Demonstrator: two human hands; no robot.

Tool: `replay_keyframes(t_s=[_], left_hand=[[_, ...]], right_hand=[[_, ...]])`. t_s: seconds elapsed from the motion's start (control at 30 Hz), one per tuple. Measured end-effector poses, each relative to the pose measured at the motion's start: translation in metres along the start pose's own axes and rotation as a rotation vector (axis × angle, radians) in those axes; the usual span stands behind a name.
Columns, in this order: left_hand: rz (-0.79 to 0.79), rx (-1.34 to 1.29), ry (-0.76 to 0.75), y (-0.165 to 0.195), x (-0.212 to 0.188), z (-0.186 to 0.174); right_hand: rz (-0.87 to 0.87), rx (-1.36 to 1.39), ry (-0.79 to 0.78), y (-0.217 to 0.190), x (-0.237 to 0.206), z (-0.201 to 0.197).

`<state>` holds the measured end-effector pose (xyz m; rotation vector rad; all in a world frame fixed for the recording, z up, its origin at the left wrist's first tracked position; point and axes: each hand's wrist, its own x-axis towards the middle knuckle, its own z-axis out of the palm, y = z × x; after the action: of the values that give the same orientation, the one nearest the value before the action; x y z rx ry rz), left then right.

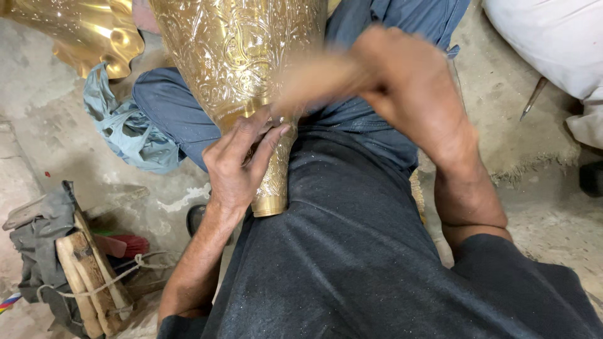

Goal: The person sits cross-legged holding a large embossed brass vase between their legs. They hold a small punch against the vase's narrow neck with one hand and strike it with a wooden mallet in the other hand, repositioning the punch repeatedly to work the decorated metal surface.

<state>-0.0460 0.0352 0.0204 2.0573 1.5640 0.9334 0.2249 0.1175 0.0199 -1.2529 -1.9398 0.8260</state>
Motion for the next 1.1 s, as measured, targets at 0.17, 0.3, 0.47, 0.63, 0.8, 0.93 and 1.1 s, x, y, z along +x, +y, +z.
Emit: replay_keyframes(t_s=[0.17,0.3,0.47,0.63,0.8,0.93,1.1], left_hand=[[0.02,0.027,0.019,0.003,0.003,-0.001],[-0.031,0.03,-0.001,0.003,0.004,-0.001],[0.0,0.014,0.011,0.004,0.004,-0.003],[-0.024,0.044,0.004,0.001,0.004,-0.002],[0.002,0.059,-0.005,-0.001,0.005,-0.001],[-0.005,0.036,0.016,0.002,0.005,-0.003],[-0.091,0.03,-0.016,0.006,0.007,-0.005]], right_hand=[[0.009,0.198,0.022,-0.003,-0.003,-0.005],[-0.34,-0.47,-0.033,-0.006,0.001,-0.007],[0.54,0.151,-0.13,-0.011,-0.001,0.001],[-0.229,-0.166,0.05,-0.002,-0.006,-0.001],[-0.226,-0.182,-0.016,0.004,-0.004,0.003],[0.078,-0.022,0.013,0.004,-0.005,0.002],[-0.288,-0.52,-0.038,0.005,-0.005,-0.002]])
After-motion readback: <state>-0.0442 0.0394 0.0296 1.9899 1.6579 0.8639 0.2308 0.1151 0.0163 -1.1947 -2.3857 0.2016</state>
